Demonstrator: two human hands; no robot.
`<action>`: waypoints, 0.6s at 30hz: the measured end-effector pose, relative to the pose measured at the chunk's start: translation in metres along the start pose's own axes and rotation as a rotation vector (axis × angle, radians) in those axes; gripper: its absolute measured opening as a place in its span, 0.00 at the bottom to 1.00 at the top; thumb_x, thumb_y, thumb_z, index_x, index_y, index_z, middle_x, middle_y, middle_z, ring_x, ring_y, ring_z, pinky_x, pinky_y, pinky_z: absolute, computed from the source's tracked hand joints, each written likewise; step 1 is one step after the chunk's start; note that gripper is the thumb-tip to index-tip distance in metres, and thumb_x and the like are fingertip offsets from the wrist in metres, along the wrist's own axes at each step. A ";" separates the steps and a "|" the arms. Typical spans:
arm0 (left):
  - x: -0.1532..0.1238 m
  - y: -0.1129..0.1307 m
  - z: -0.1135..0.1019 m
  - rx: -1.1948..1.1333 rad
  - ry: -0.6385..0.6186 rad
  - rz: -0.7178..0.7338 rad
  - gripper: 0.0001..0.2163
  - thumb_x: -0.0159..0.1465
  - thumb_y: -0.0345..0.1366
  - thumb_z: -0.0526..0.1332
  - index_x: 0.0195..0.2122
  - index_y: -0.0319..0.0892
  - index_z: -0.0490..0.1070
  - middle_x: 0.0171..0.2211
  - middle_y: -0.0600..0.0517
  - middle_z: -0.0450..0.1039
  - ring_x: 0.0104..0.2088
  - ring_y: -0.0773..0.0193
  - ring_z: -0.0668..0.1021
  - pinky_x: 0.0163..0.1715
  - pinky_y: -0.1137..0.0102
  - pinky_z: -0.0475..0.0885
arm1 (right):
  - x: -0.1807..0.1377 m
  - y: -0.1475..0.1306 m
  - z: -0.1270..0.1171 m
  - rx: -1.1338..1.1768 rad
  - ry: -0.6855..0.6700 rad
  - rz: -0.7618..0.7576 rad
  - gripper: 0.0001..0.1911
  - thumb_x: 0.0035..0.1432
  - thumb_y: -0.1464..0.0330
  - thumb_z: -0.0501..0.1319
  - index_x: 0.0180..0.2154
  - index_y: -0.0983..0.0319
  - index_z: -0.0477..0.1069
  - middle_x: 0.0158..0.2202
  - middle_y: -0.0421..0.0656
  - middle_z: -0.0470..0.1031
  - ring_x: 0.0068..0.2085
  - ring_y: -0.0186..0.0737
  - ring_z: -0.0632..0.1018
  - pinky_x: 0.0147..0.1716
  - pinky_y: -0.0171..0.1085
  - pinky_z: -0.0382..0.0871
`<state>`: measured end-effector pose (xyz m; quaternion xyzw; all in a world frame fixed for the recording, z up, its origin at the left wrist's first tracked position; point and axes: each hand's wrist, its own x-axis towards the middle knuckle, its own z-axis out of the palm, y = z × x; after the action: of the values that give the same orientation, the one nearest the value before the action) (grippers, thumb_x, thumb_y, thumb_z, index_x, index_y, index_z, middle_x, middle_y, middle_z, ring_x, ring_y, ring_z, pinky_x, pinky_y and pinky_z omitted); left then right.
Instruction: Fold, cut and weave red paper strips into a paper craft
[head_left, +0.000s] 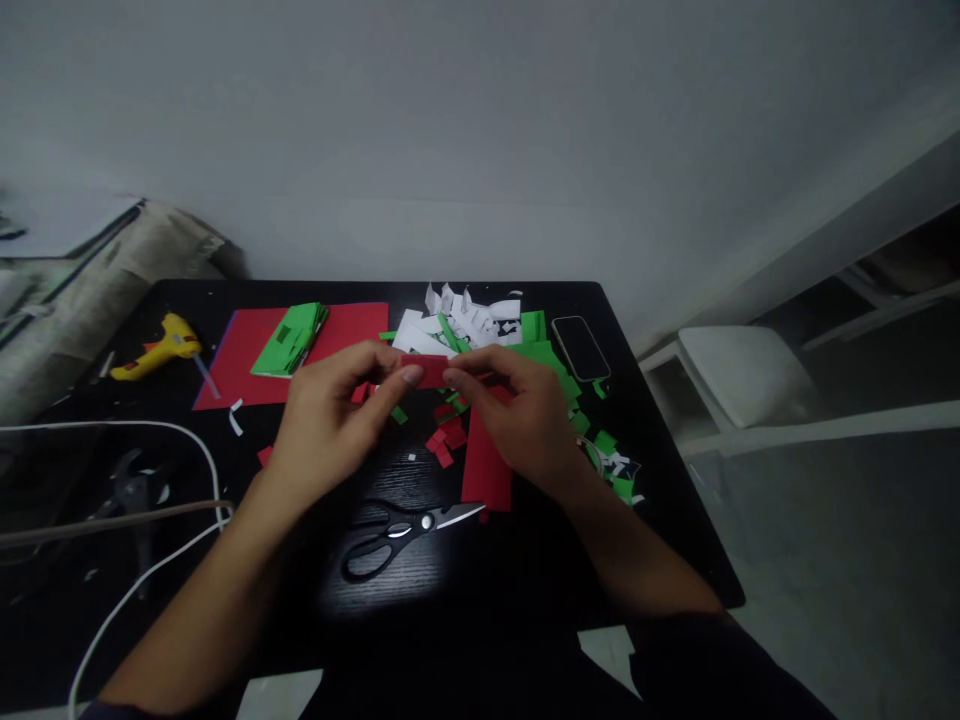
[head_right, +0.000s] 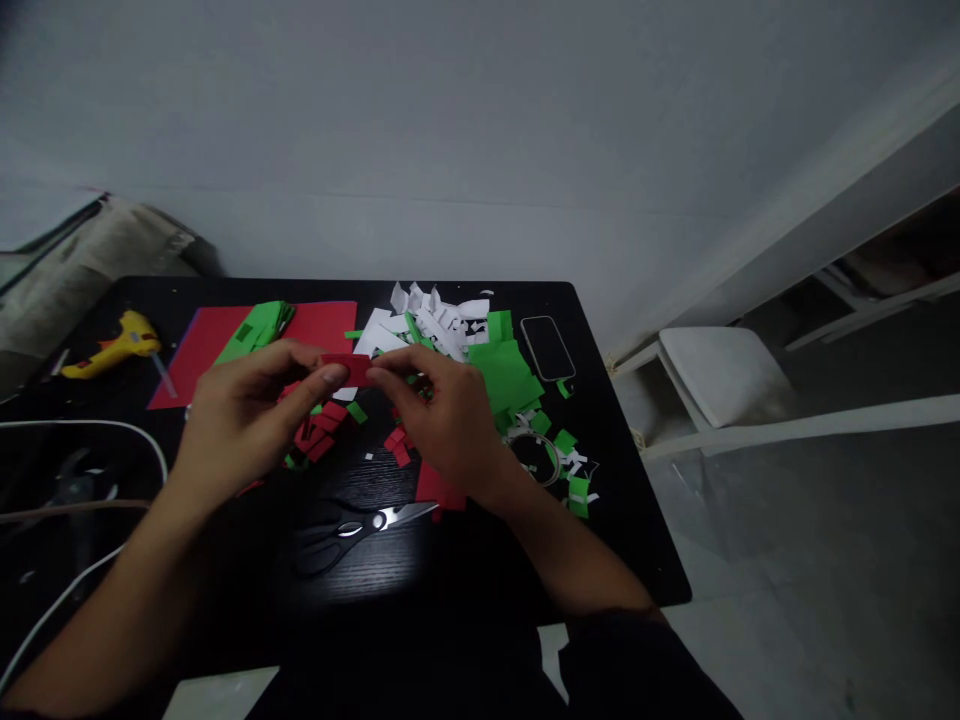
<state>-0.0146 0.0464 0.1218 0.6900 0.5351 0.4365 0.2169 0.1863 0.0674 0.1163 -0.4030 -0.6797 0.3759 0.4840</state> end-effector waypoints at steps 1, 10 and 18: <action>-0.001 -0.005 -0.002 -0.009 -0.006 -0.062 0.08 0.68 0.43 0.66 0.35 0.45 0.76 0.30 0.54 0.78 0.29 0.65 0.77 0.30 0.71 0.70 | 0.000 -0.001 -0.001 0.001 0.005 0.003 0.02 0.65 0.66 0.68 0.37 0.57 0.80 0.36 0.38 0.84 0.37 0.38 0.83 0.40 0.39 0.78; -0.043 -0.074 -0.021 0.361 -0.206 -0.493 0.18 0.65 0.53 0.59 0.34 0.45 0.79 0.29 0.48 0.82 0.29 0.52 0.82 0.28 0.67 0.71 | 0.000 -0.009 -0.010 0.161 0.066 0.004 0.01 0.63 0.70 0.68 0.37 0.58 0.80 0.36 0.39 0.83 0.38 0.36 0.82 0.40 0.37 0.77; -0.063 -0.077 -0.021 0.439 -0.013 -0.622 0.19 0.66 0.50 0.59 0.48 0.42 0.77 0.40 0.45 0.81 0.36 0.53 0.81 0.37 0.65 0.71 | -0.008 -0.017 -0.001 0.232 0.011 0.090 0.18 0.57 0.67 0.72 0.25 0.59 0.63 0.22 0.31 0.63 0.24 0.29 0.64 0.25 0.32 0.62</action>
<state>-0.0769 0.0099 0.0505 0.5275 0.7984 0.2203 0.1891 0.1856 0.0537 0.1291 -0.3764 -0.6103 0.4712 0.5137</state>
